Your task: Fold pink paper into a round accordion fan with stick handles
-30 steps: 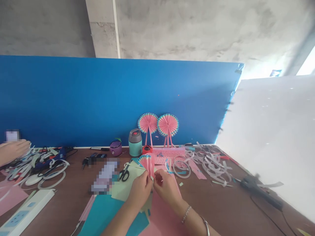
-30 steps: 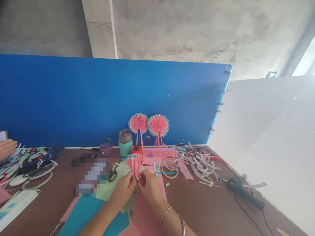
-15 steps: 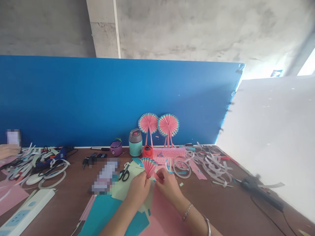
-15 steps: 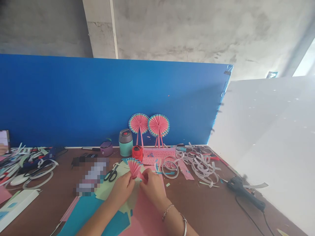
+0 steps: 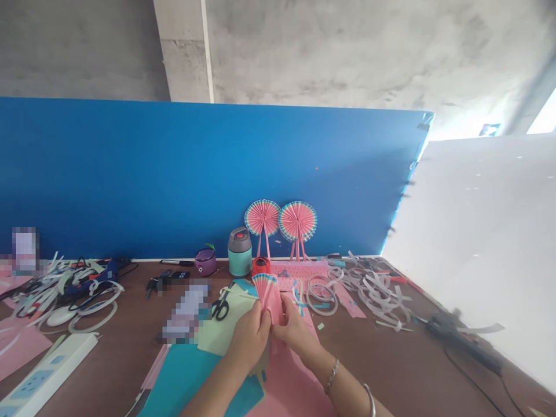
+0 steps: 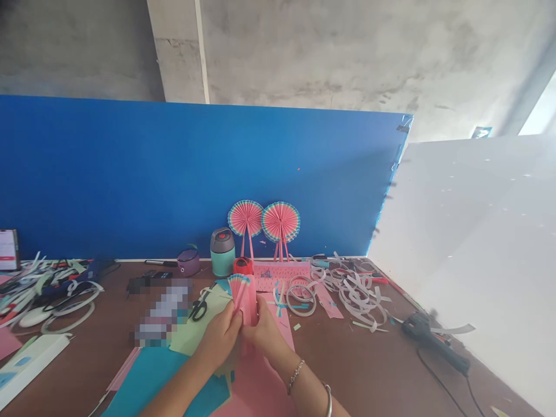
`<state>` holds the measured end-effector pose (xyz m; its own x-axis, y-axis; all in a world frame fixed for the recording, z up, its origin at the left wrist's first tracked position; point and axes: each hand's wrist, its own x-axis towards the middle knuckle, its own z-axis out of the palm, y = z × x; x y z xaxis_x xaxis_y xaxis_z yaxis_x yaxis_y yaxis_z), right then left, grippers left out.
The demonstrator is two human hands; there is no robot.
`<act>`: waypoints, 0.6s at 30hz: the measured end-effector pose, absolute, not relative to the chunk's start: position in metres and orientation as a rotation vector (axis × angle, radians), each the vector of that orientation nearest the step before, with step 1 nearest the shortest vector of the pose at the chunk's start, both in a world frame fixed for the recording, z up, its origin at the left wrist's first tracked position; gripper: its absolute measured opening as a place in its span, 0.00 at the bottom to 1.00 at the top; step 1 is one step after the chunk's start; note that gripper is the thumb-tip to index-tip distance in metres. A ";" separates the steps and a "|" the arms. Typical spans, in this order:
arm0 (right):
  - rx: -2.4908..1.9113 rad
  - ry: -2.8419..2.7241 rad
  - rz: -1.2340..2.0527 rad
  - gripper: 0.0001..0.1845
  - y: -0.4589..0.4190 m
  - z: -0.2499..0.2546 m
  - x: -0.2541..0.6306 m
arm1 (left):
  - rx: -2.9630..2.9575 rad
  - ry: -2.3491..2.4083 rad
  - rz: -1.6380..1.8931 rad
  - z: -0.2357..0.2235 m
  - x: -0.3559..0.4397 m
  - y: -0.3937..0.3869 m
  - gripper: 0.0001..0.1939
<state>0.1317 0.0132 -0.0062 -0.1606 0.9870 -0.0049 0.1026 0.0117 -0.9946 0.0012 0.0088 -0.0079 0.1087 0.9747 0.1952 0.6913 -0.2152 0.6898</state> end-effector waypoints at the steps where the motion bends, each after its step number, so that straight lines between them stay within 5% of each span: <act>1: -1.170 -1.385 1.345 0.35 0.013 -0.004 0.133 | 1.967 1.623 0.887 -0.009 0.001 0.009 0.10; 12: -0.725 -1.096 1.795 0.20 0.015 -0.001 0.143 | 1.983 1.552 0.916 -0.007 -0.003 0.009 0.13; 18: -0.724 -0.971 1.940 0.22 0.019 0.003 0.143 | 1.985 1.599 0.908 -0.009 -0.004 0.012 0.12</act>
<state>0.1430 0.0191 0.0034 -0.4908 0.8623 -0.1245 -0.4173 -0.3581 -0.8352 -0.0040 0.0125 -0.0093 0.1194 0.9681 0.2201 0.6847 -0.2408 0.6879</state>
